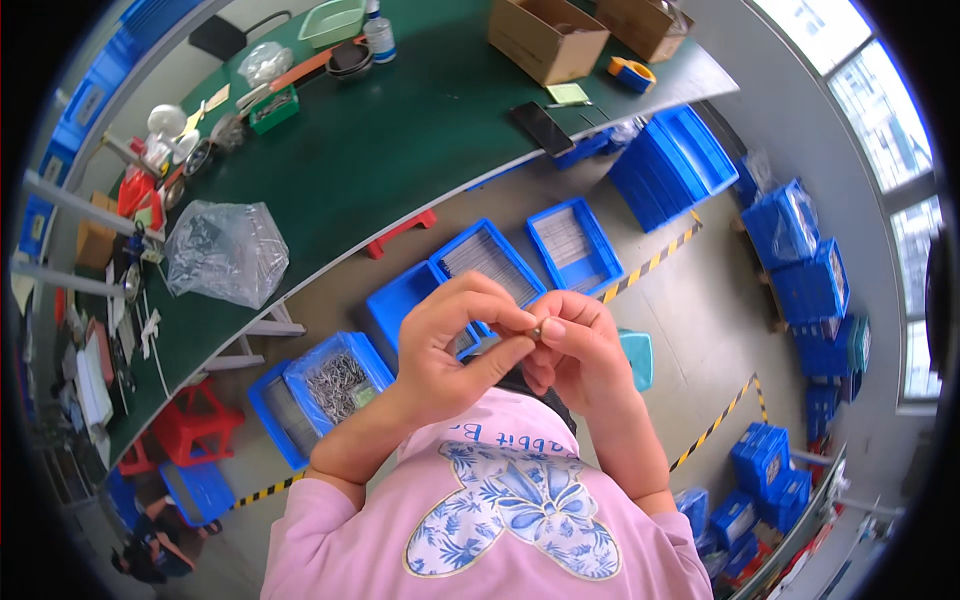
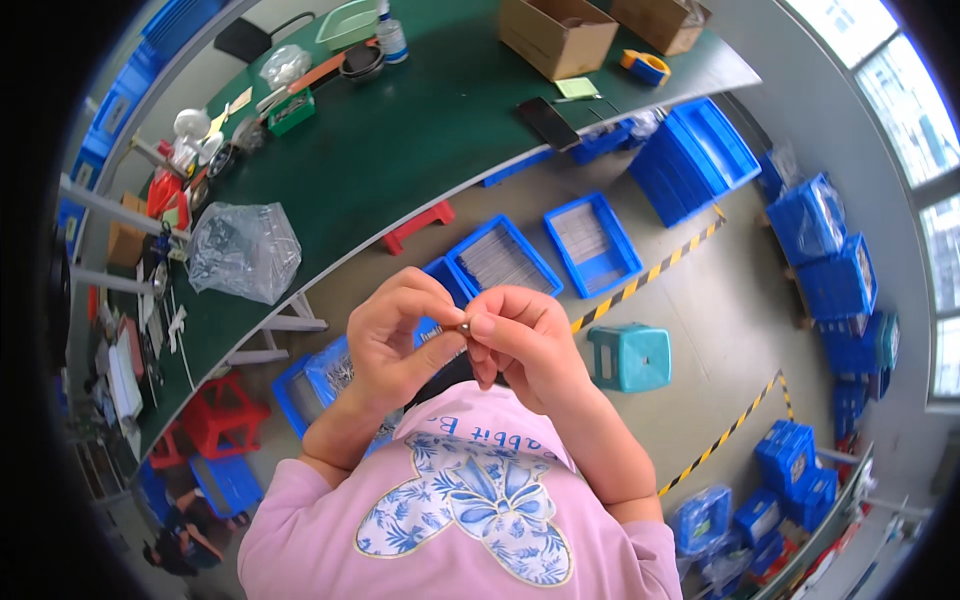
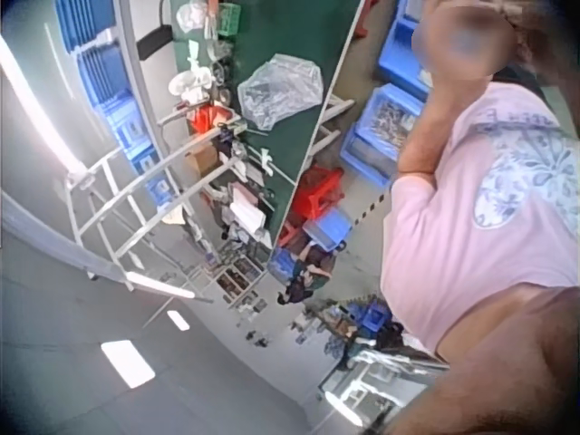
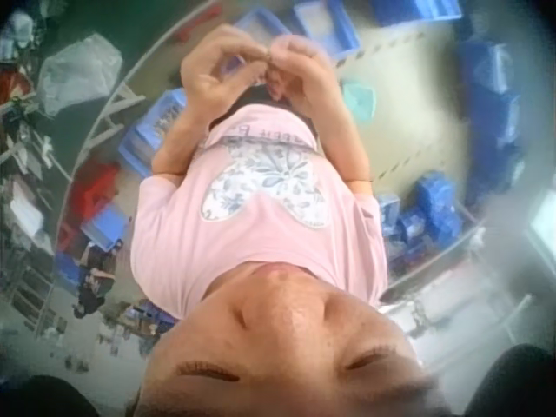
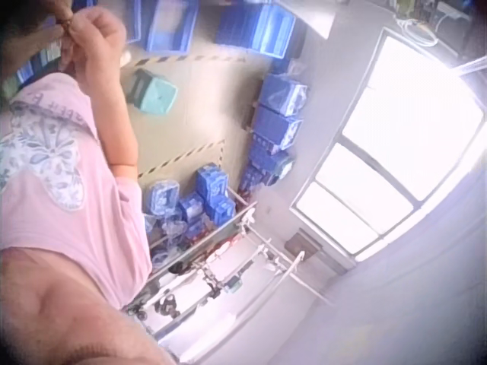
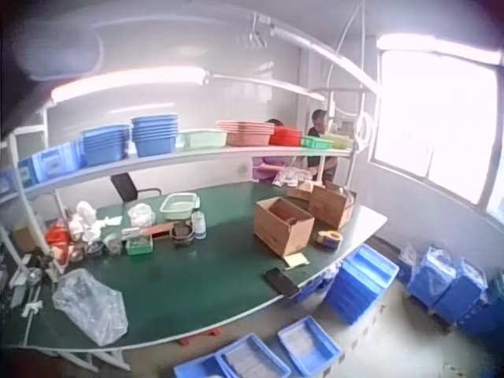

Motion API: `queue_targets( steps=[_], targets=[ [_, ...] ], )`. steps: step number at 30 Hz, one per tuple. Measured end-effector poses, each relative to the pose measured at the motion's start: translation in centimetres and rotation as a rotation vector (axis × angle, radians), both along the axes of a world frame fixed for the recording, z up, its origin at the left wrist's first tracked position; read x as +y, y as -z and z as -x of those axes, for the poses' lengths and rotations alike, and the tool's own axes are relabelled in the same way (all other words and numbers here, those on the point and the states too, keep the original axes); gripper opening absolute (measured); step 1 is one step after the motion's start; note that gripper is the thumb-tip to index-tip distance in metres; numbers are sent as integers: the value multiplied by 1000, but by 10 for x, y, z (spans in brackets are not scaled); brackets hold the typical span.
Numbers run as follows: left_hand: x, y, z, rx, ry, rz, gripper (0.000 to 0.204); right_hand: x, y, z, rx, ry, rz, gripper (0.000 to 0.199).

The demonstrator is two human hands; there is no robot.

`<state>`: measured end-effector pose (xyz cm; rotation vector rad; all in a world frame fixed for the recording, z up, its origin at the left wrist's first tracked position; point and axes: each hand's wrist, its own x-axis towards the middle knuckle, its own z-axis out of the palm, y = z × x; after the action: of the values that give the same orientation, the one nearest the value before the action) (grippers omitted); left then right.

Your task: The person measures a small metal component using a digital caliper and a digital depth gauge at a workbench. They adjust the tools to read the dimensions and then place the tools back on the table.

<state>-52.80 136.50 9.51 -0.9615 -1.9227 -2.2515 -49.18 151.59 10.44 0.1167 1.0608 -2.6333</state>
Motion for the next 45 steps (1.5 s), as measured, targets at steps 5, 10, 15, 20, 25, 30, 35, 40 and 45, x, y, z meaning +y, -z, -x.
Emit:
queue_targets(
  steps=[5,10,15,20,25,30,35,40,45],
  targets=[
    [1,1,12,-61,-90,-83,16,-1,6,31,-23,-209,169,16],
    [13,1,32,-89,-205,-54,13,8,13,63,-92,-309,273,18],
    [20,18,67,-66,-176,17,9,23,28,93,-179,-315,266,18],
    [3,116,146,-589,-415,-4,12,50,61,128,-256,-192,142,12],
    [-99,283,216,-501,-1136,439,14,61,86,175,-344,-229,9,8],
    [-129,273,265,-791,-1465,1009,38,54,107,242,-438,-301,-184,9],
    [-131,291,302,-1050,-1708,1291,69,-4,130,335,-494,-462,-226,16],
    [-126,273,309,-1109,-1666,1323,72,-92,140,466,-595,-503,-167,19],
    [-129,268,316,-1185,-1603,1320,75,-179,155,622,-458,-482,-11,18]
  ],
)
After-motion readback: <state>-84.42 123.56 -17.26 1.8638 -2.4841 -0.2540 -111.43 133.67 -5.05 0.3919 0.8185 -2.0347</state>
